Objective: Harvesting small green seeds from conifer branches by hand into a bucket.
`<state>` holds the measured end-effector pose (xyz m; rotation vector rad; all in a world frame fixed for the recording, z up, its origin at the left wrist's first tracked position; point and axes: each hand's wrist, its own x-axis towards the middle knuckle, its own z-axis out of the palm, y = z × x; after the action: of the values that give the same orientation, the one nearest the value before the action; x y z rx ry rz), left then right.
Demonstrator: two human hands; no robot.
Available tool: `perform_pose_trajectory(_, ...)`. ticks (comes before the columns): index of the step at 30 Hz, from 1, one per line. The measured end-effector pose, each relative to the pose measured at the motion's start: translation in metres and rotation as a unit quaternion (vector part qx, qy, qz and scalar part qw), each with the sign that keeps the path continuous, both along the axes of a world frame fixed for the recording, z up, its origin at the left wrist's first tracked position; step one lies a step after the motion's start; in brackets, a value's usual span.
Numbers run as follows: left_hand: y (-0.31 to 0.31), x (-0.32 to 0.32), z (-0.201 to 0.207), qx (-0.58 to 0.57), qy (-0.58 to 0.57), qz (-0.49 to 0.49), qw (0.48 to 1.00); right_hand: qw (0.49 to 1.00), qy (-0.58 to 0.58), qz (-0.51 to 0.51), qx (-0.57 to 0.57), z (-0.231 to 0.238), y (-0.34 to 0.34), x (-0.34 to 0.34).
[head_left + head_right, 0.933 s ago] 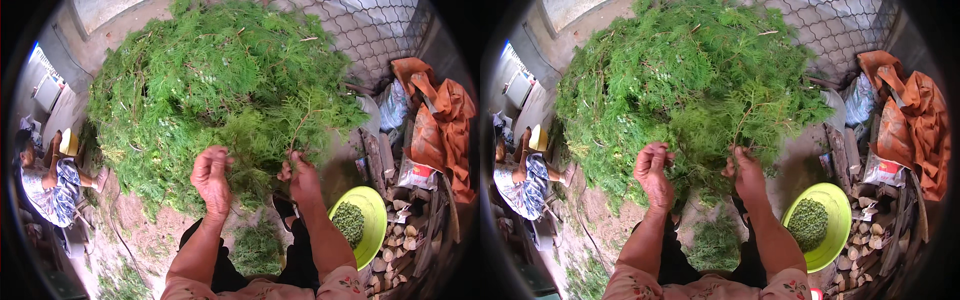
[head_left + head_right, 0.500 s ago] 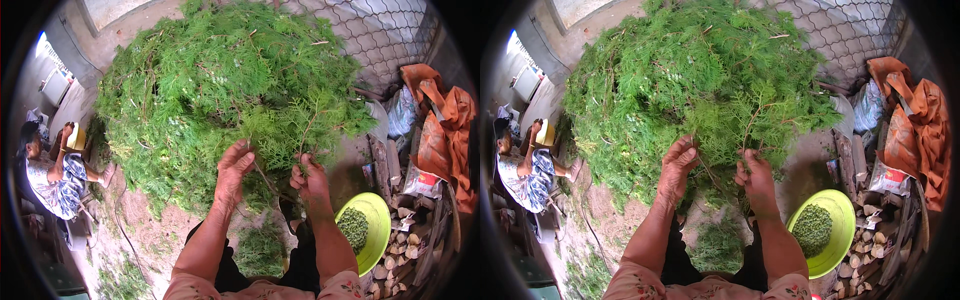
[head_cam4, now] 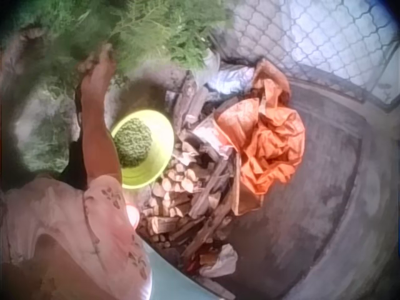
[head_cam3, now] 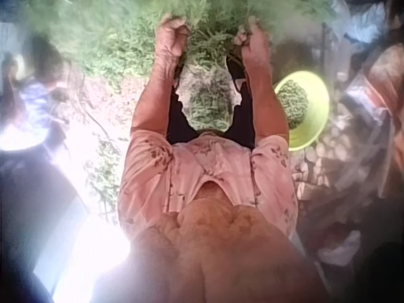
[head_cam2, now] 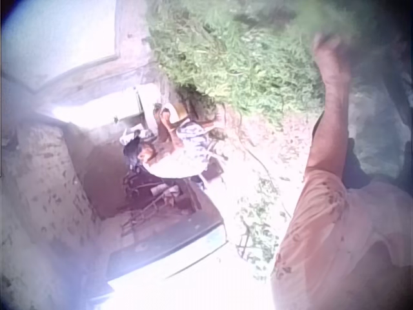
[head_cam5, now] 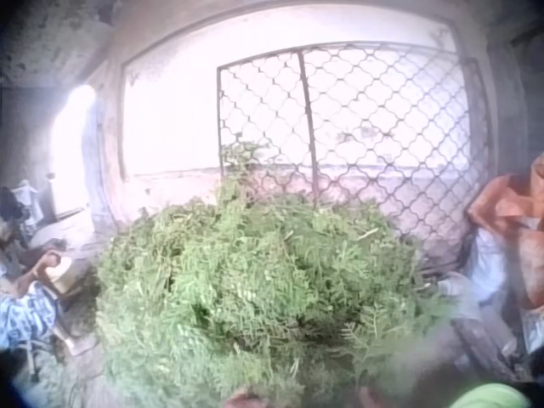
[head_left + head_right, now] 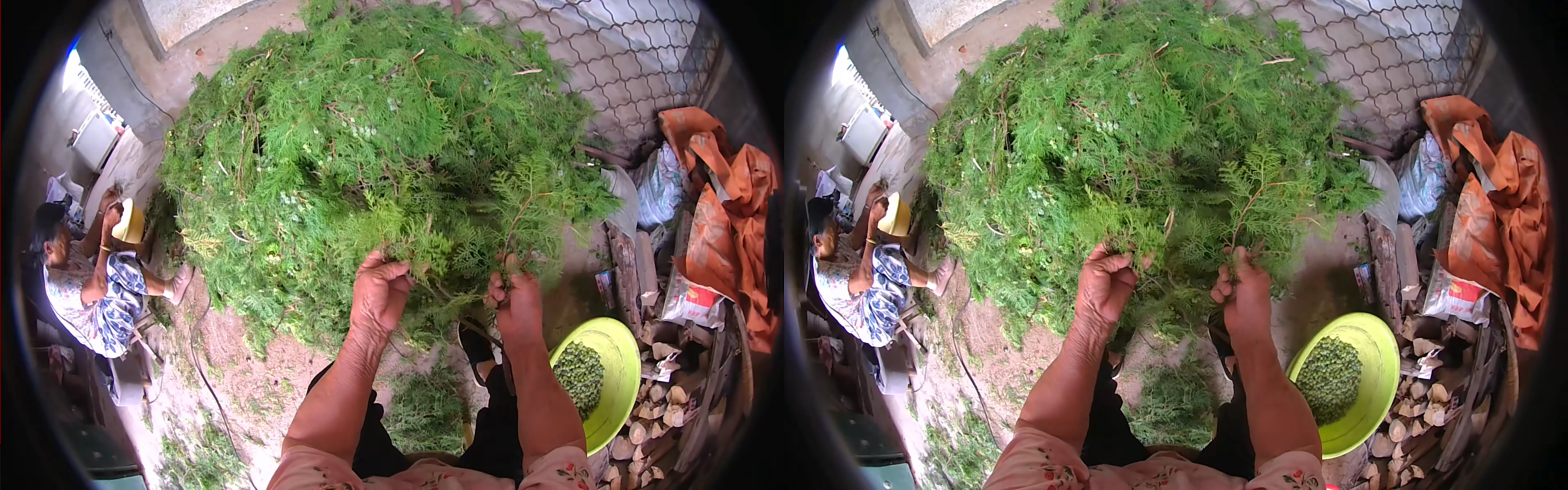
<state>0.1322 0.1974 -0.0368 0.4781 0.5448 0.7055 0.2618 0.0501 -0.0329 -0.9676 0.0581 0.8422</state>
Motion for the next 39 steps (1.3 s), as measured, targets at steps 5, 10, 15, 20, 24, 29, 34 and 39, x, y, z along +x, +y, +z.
perform_pose_trajectory(5,0.006,-0.002,0.004,0.006,0.006,-0.007,1.0,1.0,0.009,-0.007,0.015,-0.001,-0.002,0.008)
perform_pose_trajectory(10,0.011,-0.005,0.0,0.068,-0.019,0.021,0.997,0.997,0.049,0.043,0.05,-0.002,-0.004,0.013)
perform_pose_trajectory(15,0.023,-0.008,0.007,0.105,-0.078,0.136,0.982,0.997,0.05,0.046,0.042,0.0,-0.011,0.021)
perform_pose_trajectory(20,0.02,-0.009,0.02,0.197,-0.042,0.195,0.96,0.995,0.069,0.054,0.05,-0.003,-0.014,0.027)
perform_pose_trajectory(24,0.029,-0.015,0.014,0.281,0.049,0.209,0.935,0.998,0.052,-0.025,-0.011,0.002,-0.019,0.034)
perform_pose_trajectory(29,0.026,-0.02,0.015,0.357,0.157,0.286,0.875,0.997,0.035,-0.066,-0.033,0.001,-0.021,0.037)
perform_pose_trajectory(34,0.025,-0.018,0.011,0.463,0.202,0.33,0.797,0.995,-0.01,-0.091,-0.048,0.006,-0.027,0.041)
perform_pose_trajectory(39,0.03,-0.019,0.008,0.474,0.36,0.226,0.771,0.997,-0.024,-0.065,0.017,0.003,-0.028,0.048)
